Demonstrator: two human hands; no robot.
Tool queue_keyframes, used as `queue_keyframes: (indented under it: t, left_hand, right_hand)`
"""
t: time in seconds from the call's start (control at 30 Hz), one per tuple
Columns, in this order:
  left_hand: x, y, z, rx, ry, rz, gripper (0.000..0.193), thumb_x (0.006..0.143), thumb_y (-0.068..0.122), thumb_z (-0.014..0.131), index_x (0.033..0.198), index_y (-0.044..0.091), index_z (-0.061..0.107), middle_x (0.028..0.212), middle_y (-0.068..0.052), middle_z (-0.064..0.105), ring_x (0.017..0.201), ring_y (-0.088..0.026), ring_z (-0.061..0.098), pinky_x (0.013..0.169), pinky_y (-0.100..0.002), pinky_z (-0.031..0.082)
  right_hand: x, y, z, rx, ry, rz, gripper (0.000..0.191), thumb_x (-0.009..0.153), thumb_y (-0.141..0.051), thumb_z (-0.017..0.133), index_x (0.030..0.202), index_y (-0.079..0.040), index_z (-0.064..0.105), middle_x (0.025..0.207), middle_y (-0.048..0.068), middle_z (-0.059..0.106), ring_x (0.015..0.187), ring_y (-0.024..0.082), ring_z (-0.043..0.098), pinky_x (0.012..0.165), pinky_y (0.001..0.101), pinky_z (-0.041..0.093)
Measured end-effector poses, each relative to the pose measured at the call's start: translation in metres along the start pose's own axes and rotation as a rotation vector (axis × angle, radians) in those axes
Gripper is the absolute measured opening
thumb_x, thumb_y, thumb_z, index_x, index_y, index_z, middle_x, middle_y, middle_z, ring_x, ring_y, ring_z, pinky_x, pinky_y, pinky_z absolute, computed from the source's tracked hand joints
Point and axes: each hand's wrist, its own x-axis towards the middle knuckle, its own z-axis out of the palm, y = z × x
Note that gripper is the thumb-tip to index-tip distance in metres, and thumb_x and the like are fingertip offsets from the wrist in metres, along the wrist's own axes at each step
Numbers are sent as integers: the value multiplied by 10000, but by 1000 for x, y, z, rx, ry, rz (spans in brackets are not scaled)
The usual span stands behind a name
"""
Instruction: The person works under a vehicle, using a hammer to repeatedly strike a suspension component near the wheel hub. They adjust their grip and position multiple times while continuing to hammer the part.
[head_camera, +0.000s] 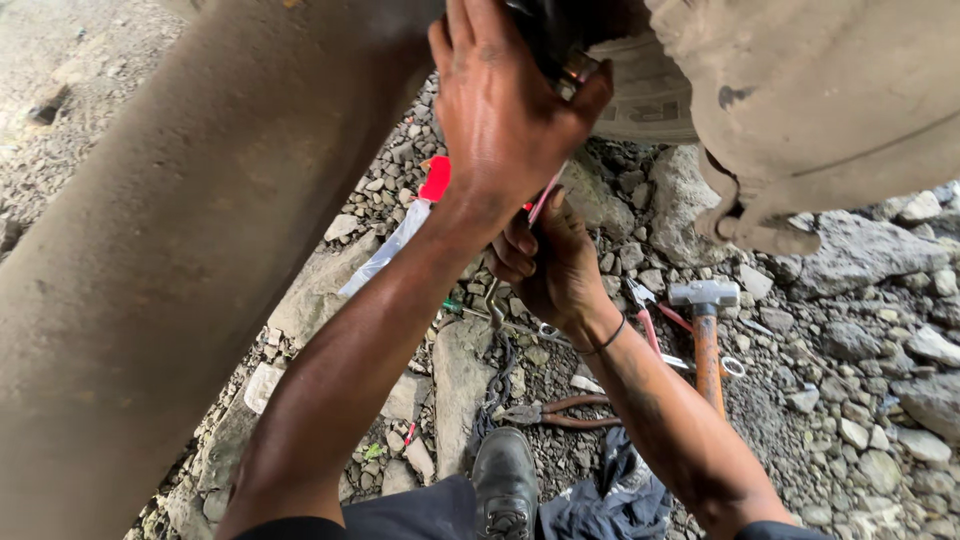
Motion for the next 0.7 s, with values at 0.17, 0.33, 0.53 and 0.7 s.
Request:
queue_keyframes:
  t: [0.17, 0.33, 0.53, 0.7]
  left_hand:
    - [4, 10, -2, -18, -2, -78, 936, 681, 339, 934, 1321, -48, 370, 1232, -220, 522, 1125, -444, 521, 931, -559, 488]
    - [6, 10, -4, -18, -30, -77, 901, 723, 336, 918, 1349, 2, 362, 1268, -200, 527, 1149, -440, 530, 938, -561, 498]
    - [1, 4, -5, -16, -15, 4, 1020, 769, 417, 918, 1426, -53, 295, 1276, -225, 514, 1149, -442, 527, 983, -561, 474]
    - [1, -1, -5, -40, 4, 71, 1026, 817, 484, 897, 1415, -84, 286, 1253, -249, 492, 1161, -437, 534, 1029, -581, 429]
  right_hand:
    - [-10, -5, 21, 115, 17, 97, 403, 1110, -514, 500, 1204, -139, 616, 719, -53, 439, 570, 73, 406, 535, 240, 351]
    - [-10, 4, -1, -20, 71, 106, 423, 1056, -563, 500, 1100, -155, 600, 713, -48, 435, 596, 108, 416, 582, 293, 379]
    - [49, -37, -68, -1231, 8, -456, 546, 1093, -591, 286, 899, -191, 603, 628, -52, 578, 496, 36, 561, 502, 265, 455]
    - [95, -116, -132, -1350, -43, -663, 437, 1202, -437, 437, 1096, -69, 648, 1033, 67, 670, 834, 87, 555, 716, 276, 476]
